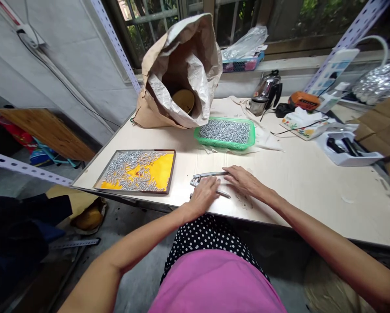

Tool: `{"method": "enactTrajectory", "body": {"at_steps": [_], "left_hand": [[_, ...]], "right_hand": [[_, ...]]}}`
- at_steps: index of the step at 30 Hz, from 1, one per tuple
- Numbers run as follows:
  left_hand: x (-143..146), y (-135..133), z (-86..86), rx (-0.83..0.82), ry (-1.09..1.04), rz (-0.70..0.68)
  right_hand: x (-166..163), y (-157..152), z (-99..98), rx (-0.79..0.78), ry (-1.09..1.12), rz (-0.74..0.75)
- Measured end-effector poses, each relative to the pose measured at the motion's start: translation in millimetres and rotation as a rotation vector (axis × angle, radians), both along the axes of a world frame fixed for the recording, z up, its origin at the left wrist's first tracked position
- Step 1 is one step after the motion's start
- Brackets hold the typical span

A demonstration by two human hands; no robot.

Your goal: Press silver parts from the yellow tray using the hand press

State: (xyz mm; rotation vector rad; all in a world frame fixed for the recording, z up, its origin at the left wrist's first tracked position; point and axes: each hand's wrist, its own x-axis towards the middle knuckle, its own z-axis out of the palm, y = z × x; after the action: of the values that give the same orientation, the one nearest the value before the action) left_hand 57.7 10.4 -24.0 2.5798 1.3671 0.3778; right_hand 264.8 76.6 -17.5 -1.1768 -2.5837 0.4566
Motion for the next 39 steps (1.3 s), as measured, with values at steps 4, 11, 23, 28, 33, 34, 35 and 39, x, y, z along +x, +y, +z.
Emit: {"method": "enactTrajectory", "body": {"at_steps": [4, 11, 23, 28, 33, 34, 35, 39], "left_hand": [[10, -27, -12.5, -0.013, -0.081, -0.067], [11, -28, -6.3, -0.064, -0.157, -0.089], [12, -32, -28.8, -0.133, -0.139, -0.081], [8, -35, -17.6, -0.059, -0.145, -0.102], [-53, -31, 26.5, 0.128, -0.191, 0.197], [-72, -27, 35.7, 0.133, -0.142, 0.344], [-90, -21, 43.1, 0.12, -0.068, 0.481], [-145, -1, 50.5, -0.107, 0.149, 0.714]], "right_hand": [[-8, 15, -0.8, 0.057, -0.148, -0.066], [-50, 28, 21.9, 0.13, -0.293, -0.09], [-132, -8, 19.0, 0.176, -0.244, 0.557], [-138, -9, 37.9, 0.115, 0.192, 0.4], [-95, 54, 89.2, 0.347, 0.406, 0.005], [-82, 74, 96.5, 0.379, 0.368, -0.049], [-68, 94, 100.9, 0.416, 0.319, -0.102], [-32, 133, 91.9, 0.407, 0.109, -0.295]]}}
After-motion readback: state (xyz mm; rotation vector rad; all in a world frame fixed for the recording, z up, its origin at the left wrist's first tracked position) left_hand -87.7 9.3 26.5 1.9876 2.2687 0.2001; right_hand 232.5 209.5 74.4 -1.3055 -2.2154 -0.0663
